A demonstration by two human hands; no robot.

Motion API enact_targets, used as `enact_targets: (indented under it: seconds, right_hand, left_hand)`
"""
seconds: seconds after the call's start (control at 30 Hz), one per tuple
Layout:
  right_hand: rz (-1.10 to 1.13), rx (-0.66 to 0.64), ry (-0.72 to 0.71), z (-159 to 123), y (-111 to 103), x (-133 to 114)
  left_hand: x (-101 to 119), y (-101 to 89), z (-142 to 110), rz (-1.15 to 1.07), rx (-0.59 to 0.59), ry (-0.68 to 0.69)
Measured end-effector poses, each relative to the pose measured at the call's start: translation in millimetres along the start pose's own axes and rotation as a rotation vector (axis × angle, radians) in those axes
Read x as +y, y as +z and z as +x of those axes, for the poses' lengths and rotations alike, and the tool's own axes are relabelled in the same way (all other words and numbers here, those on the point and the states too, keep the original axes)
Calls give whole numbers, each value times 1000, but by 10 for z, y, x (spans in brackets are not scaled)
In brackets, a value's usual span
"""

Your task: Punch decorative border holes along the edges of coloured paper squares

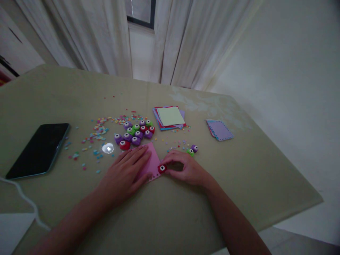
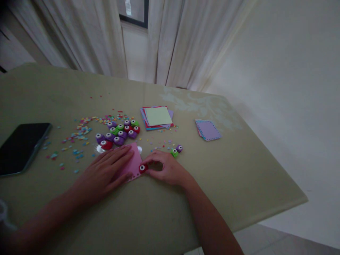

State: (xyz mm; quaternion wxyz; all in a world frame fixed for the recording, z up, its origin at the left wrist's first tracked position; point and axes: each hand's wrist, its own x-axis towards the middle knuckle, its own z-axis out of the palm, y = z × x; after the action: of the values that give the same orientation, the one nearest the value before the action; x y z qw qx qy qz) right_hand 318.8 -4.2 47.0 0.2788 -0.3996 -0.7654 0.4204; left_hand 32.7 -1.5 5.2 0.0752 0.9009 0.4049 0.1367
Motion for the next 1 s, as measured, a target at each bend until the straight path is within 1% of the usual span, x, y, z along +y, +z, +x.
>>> enact_targets:
  seconds: [0.37, 0.6, 1.0]
  right_hand:
    - [16, -12, 4, 5, 3, -18]
    - [-15, 17, 15, 0, 18, -6]
    - [-15, 13, 13, 0, 20, 10]
  left_hand:
    - [5, -5, 13, 2, 7, 15]
    - [0, -5, 11, 9, 5, 20]
    - [7, -12, 6, -5, 10, 16]
